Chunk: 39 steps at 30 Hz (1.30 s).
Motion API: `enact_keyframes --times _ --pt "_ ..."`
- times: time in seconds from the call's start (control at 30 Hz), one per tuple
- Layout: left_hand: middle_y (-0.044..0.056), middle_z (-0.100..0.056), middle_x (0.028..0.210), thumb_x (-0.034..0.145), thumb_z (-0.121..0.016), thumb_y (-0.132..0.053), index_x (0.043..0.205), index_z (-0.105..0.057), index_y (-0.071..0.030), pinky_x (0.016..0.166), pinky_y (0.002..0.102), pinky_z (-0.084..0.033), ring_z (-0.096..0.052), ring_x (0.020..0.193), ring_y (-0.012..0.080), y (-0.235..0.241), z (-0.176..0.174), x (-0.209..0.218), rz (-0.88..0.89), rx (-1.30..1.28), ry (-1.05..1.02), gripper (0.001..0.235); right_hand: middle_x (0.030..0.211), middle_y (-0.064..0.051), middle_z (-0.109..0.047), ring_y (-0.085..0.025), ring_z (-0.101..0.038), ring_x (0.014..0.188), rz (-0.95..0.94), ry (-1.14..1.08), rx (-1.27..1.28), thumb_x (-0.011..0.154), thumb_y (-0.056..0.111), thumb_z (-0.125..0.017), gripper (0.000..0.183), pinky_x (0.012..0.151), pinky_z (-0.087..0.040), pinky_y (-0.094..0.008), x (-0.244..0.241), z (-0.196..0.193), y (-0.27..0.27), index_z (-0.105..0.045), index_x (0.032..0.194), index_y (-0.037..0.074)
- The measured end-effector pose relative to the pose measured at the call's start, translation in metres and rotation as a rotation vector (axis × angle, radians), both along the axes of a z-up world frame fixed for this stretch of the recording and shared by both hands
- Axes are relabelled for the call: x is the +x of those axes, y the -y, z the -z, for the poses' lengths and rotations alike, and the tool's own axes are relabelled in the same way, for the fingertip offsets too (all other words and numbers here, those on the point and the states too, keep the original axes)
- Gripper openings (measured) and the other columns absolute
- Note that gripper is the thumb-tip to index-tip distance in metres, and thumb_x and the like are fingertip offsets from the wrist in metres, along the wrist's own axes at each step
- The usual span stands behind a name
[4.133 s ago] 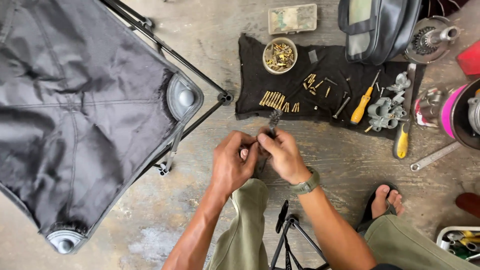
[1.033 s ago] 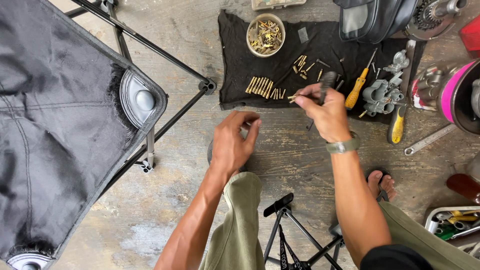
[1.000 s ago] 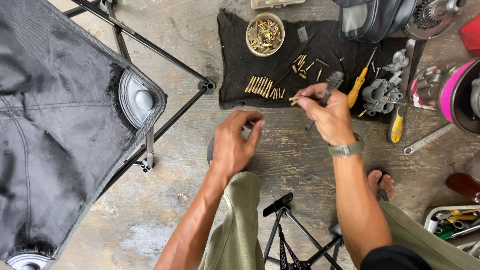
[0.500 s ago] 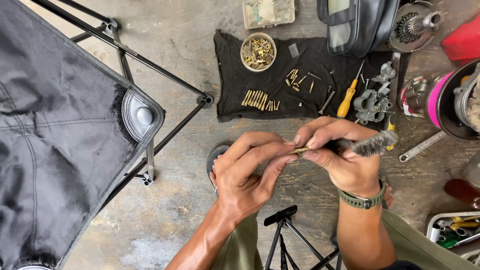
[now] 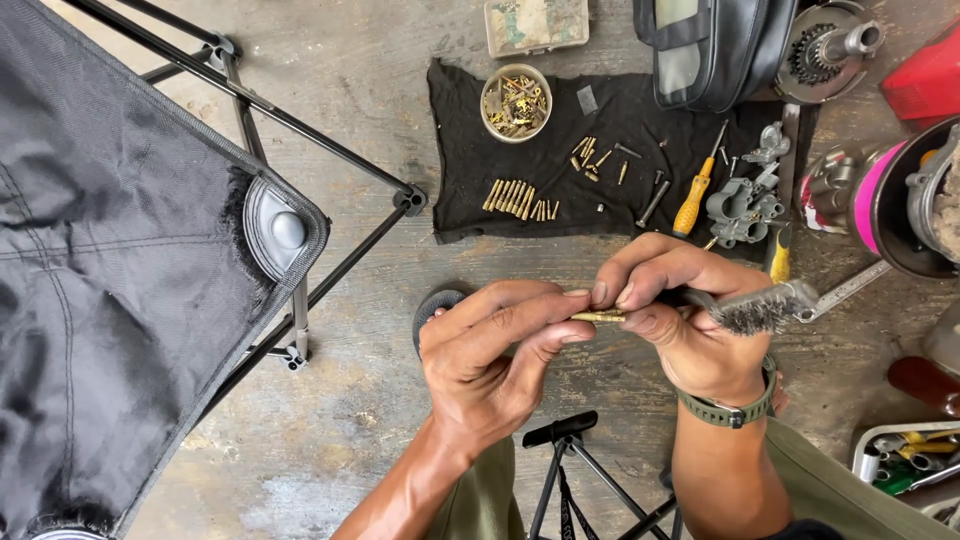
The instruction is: Cleaning small brass carburetor jets using a wire brush
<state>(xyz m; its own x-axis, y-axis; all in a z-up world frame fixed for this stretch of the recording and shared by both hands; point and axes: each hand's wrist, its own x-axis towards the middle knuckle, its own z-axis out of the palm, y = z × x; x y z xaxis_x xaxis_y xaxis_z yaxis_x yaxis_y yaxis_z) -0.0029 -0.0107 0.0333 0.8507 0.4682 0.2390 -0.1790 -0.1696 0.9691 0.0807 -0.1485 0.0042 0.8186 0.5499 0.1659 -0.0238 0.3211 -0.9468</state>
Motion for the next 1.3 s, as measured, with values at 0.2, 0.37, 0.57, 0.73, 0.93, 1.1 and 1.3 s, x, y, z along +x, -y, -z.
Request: enact_keyframes --times 0.2,0.37,0.57,0.73,0.93,1.1,1.3 --pt "0.008 -0.068 0.071 0.080 -0.069 -0.007 0.087 -0.071 -0.004 0.061 0.030 -0.056 -0.067 0.063 0.0198 0.004 0.000 0.004 -0.002 -0.182 0.007 0.007 0.070 -0.021 -0.062 -0.018 -0.062 0.062 0.007 0.000 -0.024 0.077 0.008 -0.068 0.020 0.058 -0.053 -0.024 0.001 0.000 0.001 -0.057 0.068 -0.005" --pt "0.010 -0.068 0.069 0.080 -0.069 -0.004 0.088 -0.070 -0.001 0.062 0.030 -0.055 -0.066 0.062 0.0172 0.005 0.001 0.002 0.019 -0.288 -0.026 0.009 0.070 -0.022 -0.061 -0.017 -0.060 0.060 0.018 -0.003 -0.033 0.076 0.009 -0.068 0.021 0.057 -0.052 -0.023 0.000 0.007 0.002 -0.056 0.067 -0.006" --pt "0.011 -0.069 0.082 0.084 -0.065 -0.009 0.091 -0.065 -0.003 0.060 0.021 -0.054 -0.067 0.062 0.0151 0.006 -0.004 -0.003 0.054 -0.179 -0.161 0.010 0.082 -0.018 -0.060 -0.020 -0.060 0.072 -0.009 0.015 -0.140 0.083 0.021 -0.061 0.017 0.064 -0.051 -0.024 -0.005 0.006 0.007 -0.055 0.083 0.005" --pt "0.010 -0.067 0.076 0.084 -0.064 -0.007 0.093 -0.063 0.000 0.064 0.022 -0.053 -0.065 0.068 0.0135 0.007 -0.006 -0.008 0.114 -0.443 -0.257 0.011 0.081 -0.017 -0.059 -0.021 -0.060 0.072 0.010 0.048 -0.135 0.087 0.016 -0.056 0.014 0.063 -0.052 -0.026 -0.005 0.001 -0.003 -0.052 0.085 0.003" --pt "0.016 -0.065 0.094 0.086 -0.062 -0.004 0.092 -0.058 -0.002 0.076 0.028 -0.057 -0.067 0.081 0.0220 0.000 0.001 -0.012 -0.036 -0.523 -0.137 0.008 0.082 -0.017 -0.056 -0.021 -0.059 0.075 -0.003 0.030 -0.101 0.089 0.016 -0.055 0.014 0.066 -0.050 -0.027 -0.003 0.004 -0.012 -0.051 0.090 0.002" --pt "0.012 -0.062 0.085 0.085 -0.062 -0.005 0.090 -0.057 -0.003 0.068 0.024 -0.051 -0.060 0.078 0.0176 -0.008 -0.006 -0.017 -0.100 -0.302 -0.172 0.008 0.085 -0.017 -0.057 -0.020 -0.059 0.075 -0.051 -0.001 -0.112 0.090 0.017 -0.055 0.014 0.066 -0.050 -0.028 -0.004 0.001 -0.025 -0.052 0.092 0.004" --pt "0.007 -0.069 0.086 0.084 -0.064 -0.009 0.093 -0.066 -0.005 0.057 0.021 -0.050 -0.064 0.069 0.0124 -0.015 -0.012 -0.017 -0.104 0.038 -0.240 0.010 0.083 -0.016 -0.057 -0.019 -0.056 0.076 -0.068 -0.001 -0.152 0.090 0.019 -0.054 0.015 0.064 -0.048 -0.027 -0.007 -0.004 -0.033 -0.051 0.089 0.004"
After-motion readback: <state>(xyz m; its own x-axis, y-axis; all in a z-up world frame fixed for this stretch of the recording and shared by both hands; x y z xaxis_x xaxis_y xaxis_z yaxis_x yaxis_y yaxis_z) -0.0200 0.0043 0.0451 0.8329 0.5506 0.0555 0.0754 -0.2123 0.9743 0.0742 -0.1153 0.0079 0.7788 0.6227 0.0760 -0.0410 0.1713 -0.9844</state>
